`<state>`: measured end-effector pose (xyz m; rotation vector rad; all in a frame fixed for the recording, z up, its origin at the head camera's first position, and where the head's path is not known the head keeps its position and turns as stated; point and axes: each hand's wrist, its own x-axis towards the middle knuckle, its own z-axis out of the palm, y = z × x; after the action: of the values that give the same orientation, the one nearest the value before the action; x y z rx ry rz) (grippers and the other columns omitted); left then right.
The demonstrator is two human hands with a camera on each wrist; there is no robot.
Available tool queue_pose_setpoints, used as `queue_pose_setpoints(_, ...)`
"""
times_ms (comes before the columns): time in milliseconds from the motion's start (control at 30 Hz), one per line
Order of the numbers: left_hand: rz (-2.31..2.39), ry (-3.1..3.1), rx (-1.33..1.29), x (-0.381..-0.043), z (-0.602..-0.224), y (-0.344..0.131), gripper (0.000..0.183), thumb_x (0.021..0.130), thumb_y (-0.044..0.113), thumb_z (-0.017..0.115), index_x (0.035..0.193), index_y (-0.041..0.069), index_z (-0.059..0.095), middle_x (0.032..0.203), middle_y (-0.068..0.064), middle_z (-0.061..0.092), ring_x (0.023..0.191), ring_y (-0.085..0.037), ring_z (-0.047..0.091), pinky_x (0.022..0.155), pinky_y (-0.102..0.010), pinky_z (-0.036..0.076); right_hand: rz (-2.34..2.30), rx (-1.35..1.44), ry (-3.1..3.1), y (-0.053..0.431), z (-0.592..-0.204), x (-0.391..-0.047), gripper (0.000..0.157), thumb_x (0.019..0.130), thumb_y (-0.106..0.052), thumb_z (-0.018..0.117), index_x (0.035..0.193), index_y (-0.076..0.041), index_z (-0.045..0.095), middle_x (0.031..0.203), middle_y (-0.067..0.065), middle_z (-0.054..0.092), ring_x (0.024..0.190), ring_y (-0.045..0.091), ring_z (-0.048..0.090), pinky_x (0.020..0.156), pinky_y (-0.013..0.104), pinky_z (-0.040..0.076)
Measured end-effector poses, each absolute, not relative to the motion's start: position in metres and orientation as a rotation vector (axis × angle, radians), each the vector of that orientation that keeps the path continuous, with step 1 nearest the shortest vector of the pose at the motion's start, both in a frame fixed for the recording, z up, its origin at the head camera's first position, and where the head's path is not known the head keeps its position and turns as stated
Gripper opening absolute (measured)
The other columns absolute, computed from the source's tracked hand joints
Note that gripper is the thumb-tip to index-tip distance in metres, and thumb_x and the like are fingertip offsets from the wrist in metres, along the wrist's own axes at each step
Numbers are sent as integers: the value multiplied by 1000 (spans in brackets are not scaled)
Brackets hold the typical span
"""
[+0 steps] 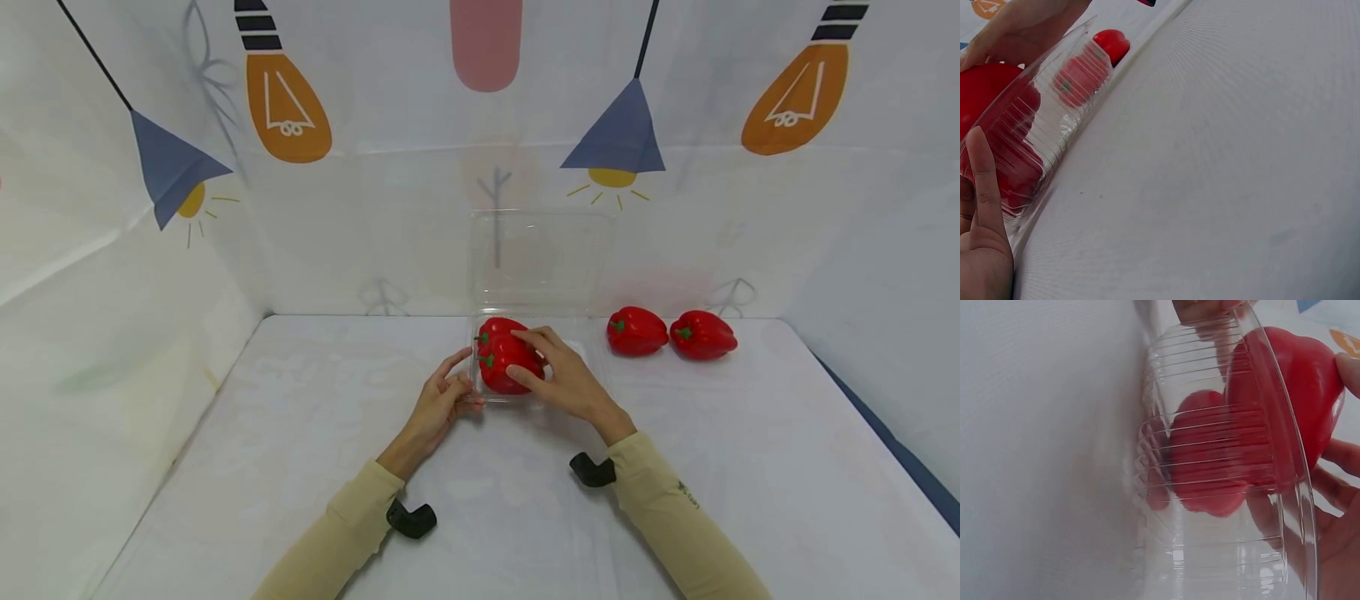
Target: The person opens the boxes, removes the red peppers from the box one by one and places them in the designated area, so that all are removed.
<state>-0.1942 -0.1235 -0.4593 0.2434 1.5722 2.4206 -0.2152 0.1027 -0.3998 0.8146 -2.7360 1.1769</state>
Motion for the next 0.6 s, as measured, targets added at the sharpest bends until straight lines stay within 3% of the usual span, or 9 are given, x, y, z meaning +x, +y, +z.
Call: queue_pose_setpoints(600, 2433, 1626, 235, -193, -460, -121, 56, 93, -1, 43, 146, 10, 29, 74, 4, 55, 71, -8, 68, 71, -27, 58, 1138, 785, -2727, 125, -380, -210, 61, 86, -49, 62, 139, -25, 43, 133, -3, 46, 110, 20, 52, 85, 38, 54)
